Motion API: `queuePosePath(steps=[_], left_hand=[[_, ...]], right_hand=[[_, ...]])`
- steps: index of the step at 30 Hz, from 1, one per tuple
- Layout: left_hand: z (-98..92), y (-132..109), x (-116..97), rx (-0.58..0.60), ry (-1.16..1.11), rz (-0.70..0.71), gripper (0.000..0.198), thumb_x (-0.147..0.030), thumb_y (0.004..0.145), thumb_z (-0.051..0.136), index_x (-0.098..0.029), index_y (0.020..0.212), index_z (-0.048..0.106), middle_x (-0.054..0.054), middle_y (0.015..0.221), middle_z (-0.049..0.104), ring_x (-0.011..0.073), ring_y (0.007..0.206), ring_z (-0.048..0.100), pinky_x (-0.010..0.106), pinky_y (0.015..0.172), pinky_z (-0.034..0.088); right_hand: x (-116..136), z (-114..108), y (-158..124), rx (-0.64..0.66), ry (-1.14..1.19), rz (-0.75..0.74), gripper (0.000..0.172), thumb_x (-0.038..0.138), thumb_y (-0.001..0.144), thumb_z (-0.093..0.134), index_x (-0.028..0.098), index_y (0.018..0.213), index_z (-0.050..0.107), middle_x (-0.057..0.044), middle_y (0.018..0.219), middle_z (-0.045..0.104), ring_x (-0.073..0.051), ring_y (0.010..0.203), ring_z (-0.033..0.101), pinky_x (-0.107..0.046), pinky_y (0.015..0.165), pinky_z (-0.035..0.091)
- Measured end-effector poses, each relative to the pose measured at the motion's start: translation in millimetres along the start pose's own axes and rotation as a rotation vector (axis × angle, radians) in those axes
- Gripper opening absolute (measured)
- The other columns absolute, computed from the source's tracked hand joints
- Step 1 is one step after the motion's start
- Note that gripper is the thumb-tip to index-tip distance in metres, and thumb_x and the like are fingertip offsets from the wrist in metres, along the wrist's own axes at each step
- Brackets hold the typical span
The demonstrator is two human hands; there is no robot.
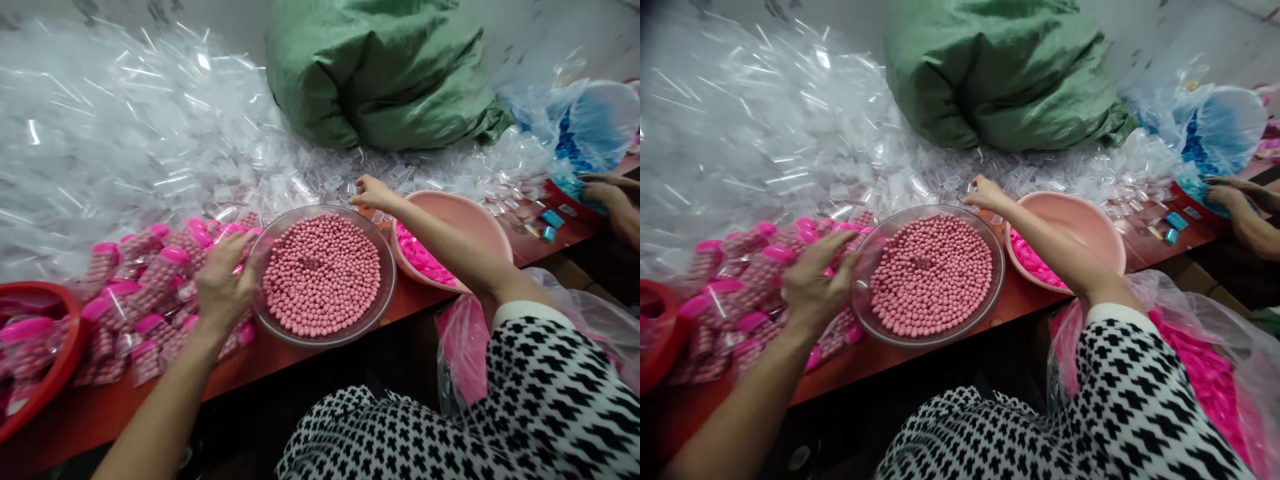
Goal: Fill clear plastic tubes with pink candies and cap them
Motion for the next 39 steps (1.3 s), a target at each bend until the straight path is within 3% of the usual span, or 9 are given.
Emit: queuePosePath(steps=[4, 7, 10, 12, 15, 21, 27, 32, 39], left_hand=[[27.3, -17, -16, 0.136, -0.098, -0.009, 0.027, -0.028, 0.094, 0.06, -0.025, 0.118, 0.071, 0.003, 0.116, 0.077, 0.0233, 0.107, 0.073, 0.04, 0.099, 0.057], [29.9, -23, -10, 0.142, -0.102, -0.071, 0.026, -0.027, 0.095, 0.058, -0.023, 0.117, 0.072, 0.004, 0.112, 0.078, 0.0228, 0.1, 0.075, 0.037, 0.092, 0.059], [31.1, -24, -9, 0.151, -0.095, -0.073, 0.024, -0.024, 0.096, 0.056, -0.021, 0.113, 0.073, 0.005, 0.109, 0.079, 0.0223, 0.099, 0.075, 0.036, 0.092, 0.059], [33.4, -23, -10, 0.166, -0.082, -0.056, 0.024, -0.022, 0.097, 0.054, -0.019, 0.11, 0.073, 0.005, 0.107, 0.079, 0.0217, 0.098, 0.075, 0.035, 0.091, 0.059], [39.2, -24, -9, 0.205, -0.06, -0.035, 0.024, -0.021, 0.097, 0.052, -0.017, 0.109, 0.073, 0.007, 0.105, 0.079, 0.0225, 0.095, 0.075, 0.036, 0.087, 0.059], [48.3, -23, -10, 0.296, -0.018, -0.038, 0.025, -0.019, 0.095, 0.054, -0.014, 0.11, 0.073, 0.012, 0.108, 0.077, 0.0277, 0.097, 0.074, 0.041, 0.089, 0.057], [62.7, -18, -13, 0.515, 0.015, -0.187, 0.033, -0.019, 0.09, 0.06, -0.013, 0.121, 0.071, 0.013, 0.116, 0.075, 0.0294, 0.108, 0.07, 0.043, 0.102, 0.051], [80.8, -23, -12, 0.514, -0.521, -0.399, 0.028, -0.031, 0.085, 0.066, -0.016, 0.107, 0.074, 0.008, 0.103, 0.076, 0.0253, 0.095, 0.07, 0.039, 0.092, 0.055], [90.1, -32, -17, 0.571, -1.022, -0.649, 0.049, -0.049, 0.061, 0.088, -0.013, 0.092, 0.074, 0.004, 0.083, 0.071, 0.0168, 0.075, 0.065, 0.031, 0.073, 0.057]], right_hand=[[3, 31, 37, -0.058, -0.374, -0.015, 0.089, 0.015, 0.051, 0.092, 0.013, 0.13, 0.05, -0.023, 0.136, 0.05, -0.035, 0.118, 0.059, -0.057, 0.1, 0.05], [19, 44, 34, -0.114, -0.464, -0.14, 0.081, 0.019, 0.061, 0.088, 0.014, 0.132, 0.05, -0.022, 0.142, 0.044, -0.038, 0.128, 0.051, -0.058, 0.109, 0.041], [51, 55, -7, -0.095, -0.476, -0.4, 0.035, 0.023, 0.083, 0.071, 0.019, 0.117, 0.061, -0.012, 0.123, 0.058, -0.03, 0.115, 0.057, -0.05, 0.104, 0.043], [63, 73, -48, 0.118, -0.46, -0.505, 0.01, 0.027, 0.09, 0.063, 0.02, 0.096, 0.067, -0.006, 0.097, 0.063, -0.025, 0.096, 0.06, -0.041, 0.093, 0.046], [58, 102, -105, 0.416, -0.649, -0.519, 0.014, 0.031, 0.086, 0.07, 0.02, 0.078, 0.068, -0.005, 0.087, 0.06, -0.022, 0.083, 0.057, -0.034, 0.078, 0.044], [31, 129, -130, 0.399, -0.85, -0.447, 0.014, 0.03, 0.086, 0.069, 0.016, 0.082, 0.067, -0.011, 0.104, 0.058, -0.023, 0.085, 0.056, -0.032, 0.068, 0.037], [37, 116, -125, 0.372, -0.657, -0.416, 0.015, 0.029, 0.08, 0.072, 0.016, 0.076, 0.064, -0.004, 0.088, 0.061, -0.018, 0.082, 0.056, -0.029, 0.073, 0.039], [49, 93, -133, 0.43, -0.234, -0.412, 0.03, 0.043, 0.077, 0.074, 0.016, 0.073, 0.061, 0.0, 0.073, 0.06, -0.015, 0.071, 0.054, -0.028, 0.068, 0.04], [66, 86, -146, 0.644, -0.087, -0.589, 0.044, 0.038, 0.077, 0.079, 0.018, 0.112, 0.063, -0.004, 0.1, 0.066, -0.014, 0.081, 0.06, -0.027, 0.074, 0.049]])
Point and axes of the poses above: each hand's wrist, its own y-axis towards the middle knuckle, its own z-axis out of the palm, x = y × z, the point moved 7 cm from there along y, towards the middle knuckle
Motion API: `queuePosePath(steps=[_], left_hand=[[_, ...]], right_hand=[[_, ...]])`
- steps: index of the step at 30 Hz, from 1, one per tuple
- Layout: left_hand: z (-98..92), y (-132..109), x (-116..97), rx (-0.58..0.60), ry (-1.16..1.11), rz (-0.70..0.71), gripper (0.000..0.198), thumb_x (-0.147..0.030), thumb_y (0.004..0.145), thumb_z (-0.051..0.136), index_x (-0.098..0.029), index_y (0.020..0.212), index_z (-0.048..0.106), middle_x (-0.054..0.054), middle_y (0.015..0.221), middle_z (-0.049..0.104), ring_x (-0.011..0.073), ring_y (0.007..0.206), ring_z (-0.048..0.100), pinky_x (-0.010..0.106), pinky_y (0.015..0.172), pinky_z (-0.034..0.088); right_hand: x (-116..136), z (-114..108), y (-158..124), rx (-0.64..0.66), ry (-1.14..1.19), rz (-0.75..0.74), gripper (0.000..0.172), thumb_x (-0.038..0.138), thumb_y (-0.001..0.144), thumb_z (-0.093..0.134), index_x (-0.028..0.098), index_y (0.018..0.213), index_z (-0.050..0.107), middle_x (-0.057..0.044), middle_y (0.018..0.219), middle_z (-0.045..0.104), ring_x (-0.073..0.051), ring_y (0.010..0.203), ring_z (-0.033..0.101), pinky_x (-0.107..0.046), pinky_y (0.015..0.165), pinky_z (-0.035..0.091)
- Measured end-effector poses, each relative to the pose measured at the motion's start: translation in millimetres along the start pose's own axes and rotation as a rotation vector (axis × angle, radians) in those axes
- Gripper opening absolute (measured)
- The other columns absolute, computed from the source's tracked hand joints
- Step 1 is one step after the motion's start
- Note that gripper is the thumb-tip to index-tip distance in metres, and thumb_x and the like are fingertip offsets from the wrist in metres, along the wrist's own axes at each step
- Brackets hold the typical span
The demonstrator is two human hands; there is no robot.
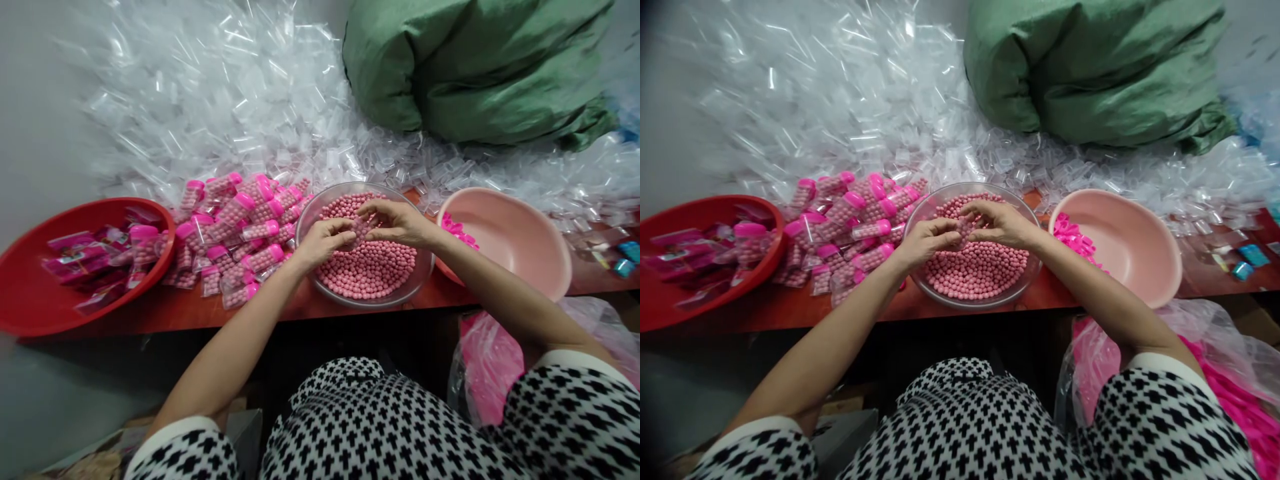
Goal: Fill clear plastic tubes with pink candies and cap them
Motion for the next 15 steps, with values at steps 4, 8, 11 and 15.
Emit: queuePosePath(steps=[4, 8, 11, 15], left_hand=[[-0.2, -1, -3, -0.011, -0.035, -0.02, 0.052, -0.052, 0.058, 0.09, -0.013, 0.089, 0.076, 0.004, 0.082, 0.071, 0.0169, 0.074, 0.065, 0.031, 0.073, 0.058], [0.1, -1, -2, -0.01, -0.038, -0.034, 0.052, -0.051, 0.058, 0.091, -0.013, 0.09, 0.076, 0.004, 0.081, 0.071, 0.0166, 0.074, 0.065, 0.03, 0.072, 0.057], [-1.2, -1, -3, -0.029, -0.036, -0.021, 0.054, -0.051, 0.059, 0.091, -0.013, 0.094, 0.077, 0.005, 0.084, 0.072, 0.0171, 0.074, 0.065, 0.032, 0.074, 0.057], [-4.9, -3, -4, -0.085, -0.042, -0.036, 0.055, -0.05, 0.059, 0.091, -0.013, 0.097, 0.077, 0.006, 0.089, 0.074, 0.0183, 0.078, 0.067, 0.032, 0.075, 0.057]], right_hand=[[3, 4, 2, 0.051, -0.041, -0.015, 0.027, 0.032, 0.082, 0.075, 0.016, 0.1, 0.063, -0.001, 0.086, 0.065, -0.012, 0.073, 0.058, -0.023, 0.067, 0.046], [-2, 10, 0, 0.066, 0.078, 0.041, 0.03, 0.031, 0.081, 0.077, 0.016, 0.101, 0.061, 0.002, 0.078, 0.063, -0.011, 0.068, 0.06, -0.022, 0.063, 0.049], [-7, 13, -1, 0.052, 0.185, 0.093, 0.03, 0.034, 0.08, 0.079, 0.016, 0.095, 0.061, 0.002, 0.076, 0.064, -0.011, 0.066, 0.063, -0.023, 0.061, 0.053], [-15, 16, -2, -0.053, 0.362, 0.155, 0.039, 0.043, 0.073, 0.085, 0.017, 0.09, 0.061, 0.003, 0.071, 0.064, -0.011, 0.062, 0.063, -0.023, 0.058, 0.055]])
Point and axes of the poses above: each hand's wrist, its own y-axis towards the middle knuckle, its own z-axis out of the palm, x = y × z, the point moved 7 cm from there along y, towards the middle knuckle
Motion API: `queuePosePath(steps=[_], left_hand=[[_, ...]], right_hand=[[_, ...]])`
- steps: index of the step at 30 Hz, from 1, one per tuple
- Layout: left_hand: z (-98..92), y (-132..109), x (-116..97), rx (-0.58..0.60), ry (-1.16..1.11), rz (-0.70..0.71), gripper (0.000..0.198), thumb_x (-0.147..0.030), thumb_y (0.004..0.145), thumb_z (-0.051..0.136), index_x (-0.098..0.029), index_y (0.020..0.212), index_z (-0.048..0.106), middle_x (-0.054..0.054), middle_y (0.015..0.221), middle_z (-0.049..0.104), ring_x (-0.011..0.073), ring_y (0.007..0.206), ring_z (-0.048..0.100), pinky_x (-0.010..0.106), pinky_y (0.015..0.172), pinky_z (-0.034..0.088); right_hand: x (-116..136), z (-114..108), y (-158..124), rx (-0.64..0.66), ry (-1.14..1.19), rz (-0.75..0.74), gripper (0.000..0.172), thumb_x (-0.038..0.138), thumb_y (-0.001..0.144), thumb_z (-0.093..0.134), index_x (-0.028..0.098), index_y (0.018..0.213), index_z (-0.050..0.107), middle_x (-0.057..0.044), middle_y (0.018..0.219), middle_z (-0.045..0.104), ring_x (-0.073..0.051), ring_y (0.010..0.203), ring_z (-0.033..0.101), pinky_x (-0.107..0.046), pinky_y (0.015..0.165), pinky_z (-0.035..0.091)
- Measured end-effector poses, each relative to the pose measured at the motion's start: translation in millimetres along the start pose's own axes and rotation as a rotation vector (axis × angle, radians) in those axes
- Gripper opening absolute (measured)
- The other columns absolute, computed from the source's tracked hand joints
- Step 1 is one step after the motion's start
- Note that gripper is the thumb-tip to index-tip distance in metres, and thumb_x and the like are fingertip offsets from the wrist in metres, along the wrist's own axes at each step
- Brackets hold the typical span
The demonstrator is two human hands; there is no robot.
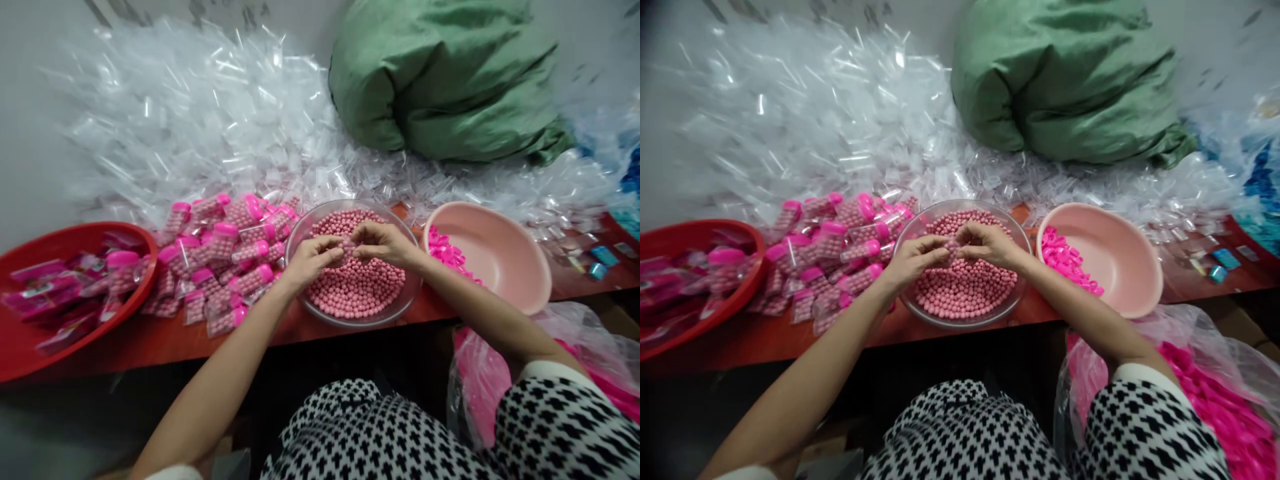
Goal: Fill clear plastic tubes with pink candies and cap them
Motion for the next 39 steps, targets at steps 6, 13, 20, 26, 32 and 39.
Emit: queuePosePath(steps=[6, 13, 20, 26, 32, 39], left_hand=[[-8.3, 0, 2, -0.099, -0.026, -0.008, 0.059, -0.05, 0.054, 0.093, -0.013, 0.096, 0.076, 0.005, 0.086, 0.073, 0.0177, 0.075, 0.066, 0.034, 0.076, 0.059], [-12.0, -1, -3, -0.138, -0.129, -0.002, 0.057, -0.045, 0.061, 0.092, -0.016, 0.106, 0.073, 0.003, 0.093, 0.071, 0.0145, 0.076, 0.066, 0.032, 0.077, 0.061], [-14.7, -3, -5, -0.152, -0.178, 0.018, 0.051, -0.045, 0.063, 0.091, -0.016, 0.1, 0.071, 0.005, 0.092, 0.072, 0.0176, 0.079, 0.069, 0.034, 0.076, 0.063], [-18.2, -1, -3, -0.178, -0.178, 0.042, 0.054, -0.047, 0.063, 0.091, -0.015, 0.101, 0.07, 0.004, 0.09, 0.072, 0.0156, 0.077, 0.068, 0.032, 0.076, 0.062], [-17.5, 1, -2, -0.187, -0.165, 0.053, 0.059, -0.051, 0.061, 0.091, -0.015, 0.101, 0.068, 0.004, 0.092, 0.072, 0.0147, 0.076, 0.067, 0.031, 0.074, 0.061], [-15.9, 0, -4, -0.185, -0.137, 0.096, 0.058, -0.051, 0.061, 0.09, -0.016, 0.101, 0.067, 0.004, 0.094, 0.072, 0.014, 0.079, 0.067, 0.029, 0.075, 0.06]], right_hand=[[-15, -7, -11, -0.176, 0.069, 0.051, 0.043, 0.054, 0.073, 0.082, 0.017, 0.086, 0.065, 0.002, 0.066, 0.065, -0.011, 0.057, 0.063, -0.025, 0.057, 0.055], [-2, -92, 27, -0.419, -0.837, 0.075, 0.022, 0.035, 0.092, 0.063, 0.019, 0.095, 0.077, -0.005, 0.094, 0.078, -0.018, 0.087, 0.069, -0.029, 0.08, 0.05], [-33, -154, 114, -0.482, -1.374, 0.476, 0.044, 0.016, 0.094, 0.049, 0.018, 0.136, 0.06, -0.018, 0.139, 0.062, -0.03, 0.115, 0.065, -0.039, 0.091, 0.05], [-31, -163, 128, -0.471, -1.436, 0.437, 0.045, 0.014, 0.099, 0.033, 0.018, 0.134, 0.061, -0.02, 0.134, 0.064, -0.031, 0.117, 0.063, -0.042, 0.093, 0.048], [-13, -160, 101, -0.493, -1.386, 0.294, 0.042, 0.022, 0.098, 0.041, 0.021, 0.131, 0.067, -0.014, 0.133, 0.068, -0.03, 0.114, 0.065, -0.038, 0.092, 0.048], [11, -107, 44, -0.432, -1.117, 0.088, 0.037, 0.016, 0.087, 0.049, 0.014, 0.11, 0.078, -0.009, 0.099, 0.079, -0.022, 0.092, 0.071, -0.028, 0.082, 0.048]])
Point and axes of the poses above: each hand's wrist, its own y-axis towards the middle knuckle, its own z-axis out of the palm, x = y × z, the point moved 7 cm from there along y, towards the middle knuckle
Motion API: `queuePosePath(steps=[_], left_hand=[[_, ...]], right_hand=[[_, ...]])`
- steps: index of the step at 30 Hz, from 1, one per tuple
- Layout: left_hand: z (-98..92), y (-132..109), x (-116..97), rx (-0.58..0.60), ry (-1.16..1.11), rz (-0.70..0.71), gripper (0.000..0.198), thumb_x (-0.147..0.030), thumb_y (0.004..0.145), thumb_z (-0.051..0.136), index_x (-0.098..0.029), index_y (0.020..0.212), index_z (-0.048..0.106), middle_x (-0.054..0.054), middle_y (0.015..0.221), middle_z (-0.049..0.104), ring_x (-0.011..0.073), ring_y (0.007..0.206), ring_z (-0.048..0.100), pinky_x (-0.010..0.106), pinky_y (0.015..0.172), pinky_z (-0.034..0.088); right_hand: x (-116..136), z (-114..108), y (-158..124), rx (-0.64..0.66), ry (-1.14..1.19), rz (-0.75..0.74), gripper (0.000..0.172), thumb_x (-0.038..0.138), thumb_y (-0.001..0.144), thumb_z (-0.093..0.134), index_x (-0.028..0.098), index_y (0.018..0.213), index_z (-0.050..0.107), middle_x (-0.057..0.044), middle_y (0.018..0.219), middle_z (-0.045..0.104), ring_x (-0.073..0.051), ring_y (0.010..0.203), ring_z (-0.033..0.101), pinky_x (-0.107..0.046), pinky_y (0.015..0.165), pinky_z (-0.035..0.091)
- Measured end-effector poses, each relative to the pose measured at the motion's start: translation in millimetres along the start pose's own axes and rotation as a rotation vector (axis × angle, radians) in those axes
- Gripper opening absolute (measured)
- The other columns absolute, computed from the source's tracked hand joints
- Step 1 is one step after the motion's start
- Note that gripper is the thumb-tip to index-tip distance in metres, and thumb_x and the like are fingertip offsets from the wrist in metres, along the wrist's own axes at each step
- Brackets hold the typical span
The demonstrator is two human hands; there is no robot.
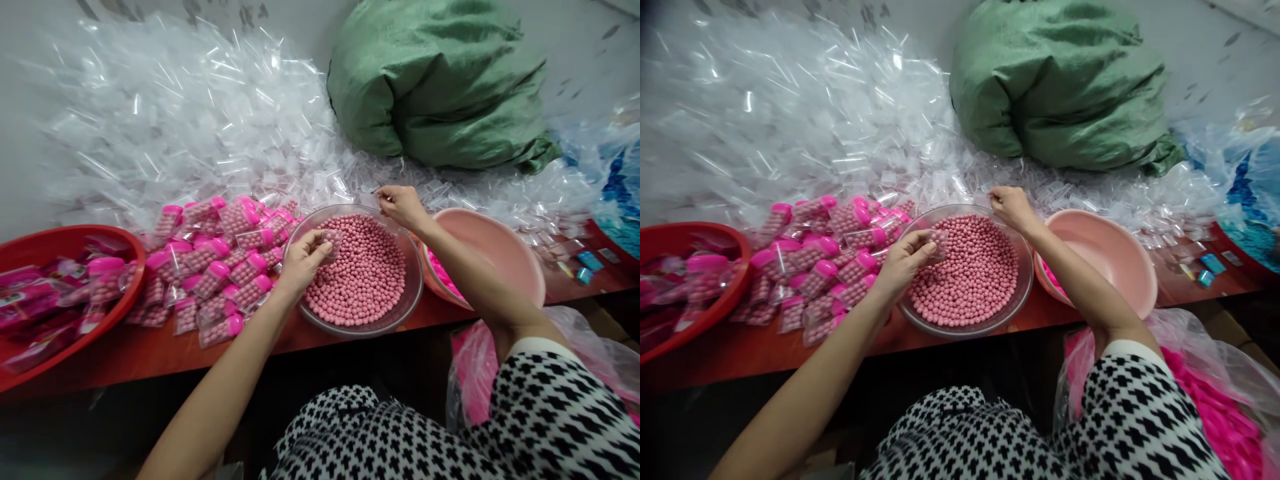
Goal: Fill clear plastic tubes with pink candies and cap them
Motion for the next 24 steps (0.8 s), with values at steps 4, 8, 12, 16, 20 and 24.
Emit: queuePosePath(steps=[4, 8, 12, 16, 20, 24], left_hand=[[4.3, -1, -3, 0.038, 0.004, 0.041, 0.055, -0.05, 0.061, 0.09, -0.017, 0.099, 0.067, 0.004, 0.101, 0.072, 0.0155, 0.086, 0.068, 0.029, 0.078, 0.059], [4.8, 1, 0, 0.038, -0.006, 0.05, 0.057, -0.05, 0.058, 0.092, -0.016, 0.097, 0.067, 0.003, 0.096, 0.071, 0.0146, 0.083, 0.067, 0.029, 0.077, 0.059], [2.2, 4, 5, 0.021, -0.033, 0.04, 0.058, -0.046, 0.055, 0.093, -0.016, 0.096, 0.065, 0.002, 0.092, 0.071, 0.0142, 0.081, 0.067, 0.028, 0.074, 0.059], [3.8, 4, 4, 0.041, -0.056, 0.036, 0.055, -0.039, 0.055, 0.093, -0.016, 0.098, 0.065, 0.001, 0.09, 0.07, 0.014, 0.079, 0.067, 0.029, 0.074, 0.06], [7.7, 2, 2, 0.087, -0.028, 0.028, 0.05, -0.039, 0.058, 0.091, -0.016, 0.098, 0.069, 0.003, 0.094, 0.072, 0.0156, 0.082, 0.067, 0.03, 0.076, 0.06], [10.3, 1, 5, 0.151, 0.026, -0.002, 0.052, -0.042, 0.058, 0.091, -0.015, 0.099, 0.074, 0.006, 0.095, 0.074, 0.0196, 0.086, 0.068, 0.032, 0.08, 0.058]], right_hand=[[47, -5, -35, 0.093, 0.139, -0.191, 0.032, 0.017, 0.082, 0.051, 0.015, 0.095, 0.081, -0.006, 0.087, 0.078, -0.018, 0.078, 0.068, -0.026, 0.072, 0.045], [61, -2, -42, 0.163, 0.137, -0.175, 0.025, 0.015, 0.08, 0.054, 0.013, 0.079, 0.079, -0.003, 0.06, 0.067, -0.015, 0.06, 0.06, -0.026, 0.062, 0.041], [38, 5, -34, 0.162, 0.452, 0.059, 0.035, 0.013, 0.083, 0.052, 0.012, 0.11, 0.074, -0.004, 0.071, 0.071, -0.016, 0.065, 0.068, -0.026, 0.064, 0.051], [32, 6, -43, 0.144, 0.477, 0.023, 0.036, 0.016, 0.085, 0.057, 0.015, 0.119, 0.07, -0.008, 0.096, 0.076, -0.018, 0.08, 0.071, -0.032, 0.077, 0.057], [63, -4, -58, 0.124, 0.379, -0.312, 0.025, 0.029, 0.088, 0.065, 0.019, 0.11, 0.073, -0.008, 0.105, 0.074, -0.02, 0.089, 0.067, -0.033, 0.084, 0.053], [98, -1, -64, 0.259, 0.387, -0.618, 0.026, 0.038, 0.091, 0.065, 0.02, 0.109, 0.072, -0.009, 0.107, 0.069, -0.019, 0.092, 0.062, -0.03, 0.082, 0.048]])
Point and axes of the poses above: each hand's wrist, its own y-axis towards the middle knuckle, its own z-axis out of the palm, x = y × z, the point moved 7 cm from there along y, towards the middle knuckle
